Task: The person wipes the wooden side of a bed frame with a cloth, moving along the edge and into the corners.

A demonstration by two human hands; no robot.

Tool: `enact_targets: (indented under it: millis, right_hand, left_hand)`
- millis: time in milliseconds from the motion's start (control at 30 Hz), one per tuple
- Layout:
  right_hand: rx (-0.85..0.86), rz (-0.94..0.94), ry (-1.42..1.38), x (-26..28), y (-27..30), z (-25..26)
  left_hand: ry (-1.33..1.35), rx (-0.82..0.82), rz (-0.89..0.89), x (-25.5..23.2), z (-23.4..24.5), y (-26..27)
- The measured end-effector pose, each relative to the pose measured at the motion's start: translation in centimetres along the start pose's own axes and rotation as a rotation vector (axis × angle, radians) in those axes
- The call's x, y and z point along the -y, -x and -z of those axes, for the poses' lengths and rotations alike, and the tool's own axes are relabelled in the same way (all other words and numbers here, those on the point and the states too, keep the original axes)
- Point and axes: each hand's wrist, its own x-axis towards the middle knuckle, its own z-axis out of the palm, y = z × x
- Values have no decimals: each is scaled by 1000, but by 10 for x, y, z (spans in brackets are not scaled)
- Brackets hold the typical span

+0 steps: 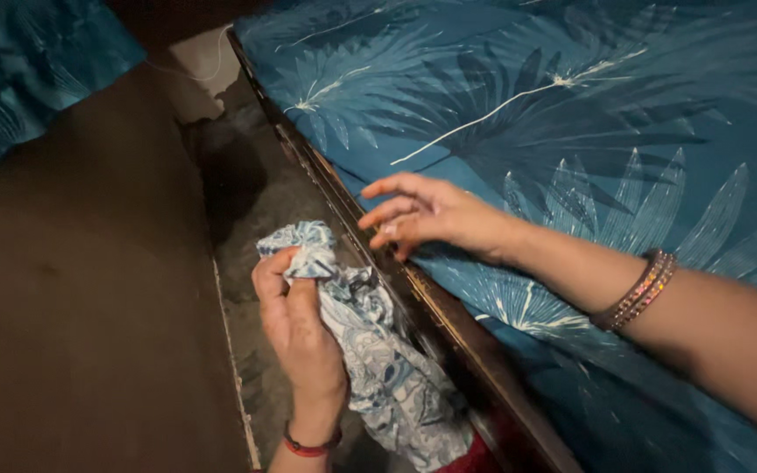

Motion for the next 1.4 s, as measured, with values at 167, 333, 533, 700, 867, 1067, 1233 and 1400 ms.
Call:
enact_targets:
  millis: [167, 333, 533, 700, 867, 1067, 1233, 1400]
  right_hand:
    - [217, 105, 83, -8, 1, -5]
    - [46, -121, 345, -14, -1, -3]
    - [-162, -112, 56, -13, -4, -2]
    - [-235, 22, -113, -18, -4, 4]
    - [-490, 119, -180, -27, -8, 19]
    - [-627, 130, -296, -27, -10, 28]
    - [-636, 94, -212, -29, -10, 27]
    - [-752, -6, 53, -33, -15, 30]
  left_hand:
    - [-37, 147, 55, 18, 8, 8]
    - [24, 276, 99, 36, 13, 7]
    - [168, 219, 290, 41, 20, -3]
    - [-95, 83, 191, 47, 42, -12]
    - [-12, -101, 156, 48, 64, -25]
    - [-40, -203, 170, 38, 73, -34]
    - [-534, -261, -73, 29, 79, -35]
    - [-608, -356, -199, 39, 109, -55]
